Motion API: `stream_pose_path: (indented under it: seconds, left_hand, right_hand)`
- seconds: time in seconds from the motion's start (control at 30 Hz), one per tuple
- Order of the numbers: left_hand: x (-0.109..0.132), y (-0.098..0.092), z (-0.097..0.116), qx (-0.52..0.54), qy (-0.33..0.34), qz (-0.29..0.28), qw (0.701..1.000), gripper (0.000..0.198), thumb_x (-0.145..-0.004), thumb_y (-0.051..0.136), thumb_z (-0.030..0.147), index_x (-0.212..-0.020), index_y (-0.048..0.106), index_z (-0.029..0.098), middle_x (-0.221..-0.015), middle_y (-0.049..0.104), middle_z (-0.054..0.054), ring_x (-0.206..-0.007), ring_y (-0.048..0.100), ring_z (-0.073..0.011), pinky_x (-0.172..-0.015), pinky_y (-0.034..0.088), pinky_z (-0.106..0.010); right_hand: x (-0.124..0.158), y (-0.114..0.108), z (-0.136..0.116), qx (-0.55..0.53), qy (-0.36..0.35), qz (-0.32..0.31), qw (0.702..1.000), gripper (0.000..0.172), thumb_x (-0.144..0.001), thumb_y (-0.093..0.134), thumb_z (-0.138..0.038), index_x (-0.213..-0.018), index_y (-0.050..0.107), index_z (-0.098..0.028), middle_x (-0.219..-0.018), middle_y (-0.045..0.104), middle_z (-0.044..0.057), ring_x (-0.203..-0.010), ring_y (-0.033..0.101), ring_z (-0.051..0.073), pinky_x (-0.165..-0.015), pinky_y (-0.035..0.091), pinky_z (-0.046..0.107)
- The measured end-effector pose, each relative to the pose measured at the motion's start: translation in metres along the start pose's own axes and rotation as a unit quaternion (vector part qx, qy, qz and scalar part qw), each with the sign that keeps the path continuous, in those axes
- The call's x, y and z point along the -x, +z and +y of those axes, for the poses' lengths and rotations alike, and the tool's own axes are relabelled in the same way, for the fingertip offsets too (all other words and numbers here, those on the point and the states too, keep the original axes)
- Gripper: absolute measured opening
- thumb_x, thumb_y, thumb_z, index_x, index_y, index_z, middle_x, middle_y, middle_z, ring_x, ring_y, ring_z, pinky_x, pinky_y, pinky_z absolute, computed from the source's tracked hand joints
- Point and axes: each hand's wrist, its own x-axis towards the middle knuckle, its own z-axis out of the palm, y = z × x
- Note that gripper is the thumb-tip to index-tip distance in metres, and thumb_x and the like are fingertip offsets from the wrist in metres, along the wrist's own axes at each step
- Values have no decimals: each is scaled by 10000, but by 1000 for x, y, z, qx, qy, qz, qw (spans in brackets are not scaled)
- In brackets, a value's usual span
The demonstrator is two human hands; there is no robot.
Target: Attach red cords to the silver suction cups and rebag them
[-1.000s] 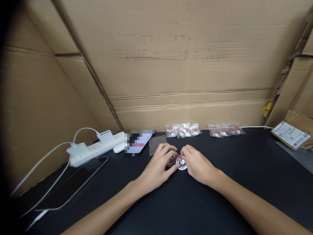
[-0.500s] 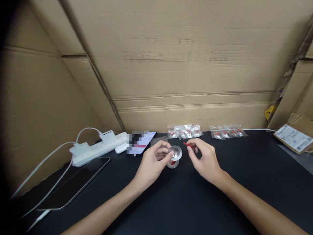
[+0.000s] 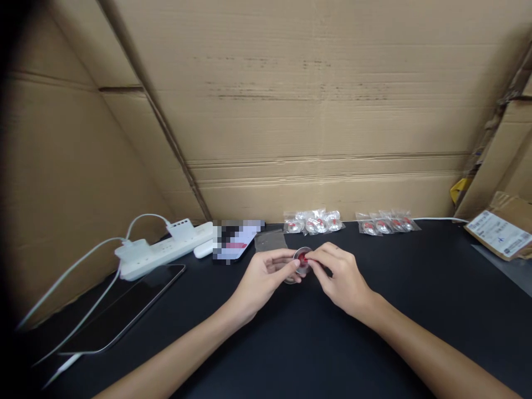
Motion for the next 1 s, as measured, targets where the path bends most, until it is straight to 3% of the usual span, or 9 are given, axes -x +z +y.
stream_pose_path:
  seconds: [0.43,0.67,1.0]
  left_hand:
    - [2,3,1,57,-16,-37,998,361,-747,788,299,-1027,713,83,-884,747,-122,-753,707,-201,-736,595,-345]
    - [2,4,-2,78,-27,-46,996,391,-730,804,275,-1056,709,79,-957,745,-139,-789,721,-217,-815,583,-381]
    - [5,5,1,115,-39,-51,991,315,-784,762,288,-1019,740,80,-883,753,-131,-807,714,-230,-843,570,-403]
  right_hand:
    - [2,0,4,128,7,-73,989,136,-979,384,-119,-972,510,-170,-922,549,84,-861,541,214,-767,480,360]
    - [5,3,6,177,-3,-63,982,120,-983,397,-129,-943,507,-159,-904,548,85,-842,534,218,-756,476,363]
    - [3,4,4,275,-81,-77,955,204,-968,381,-70,-881,560,-115,-828,561,104,-788,508,228,-710,478,367]
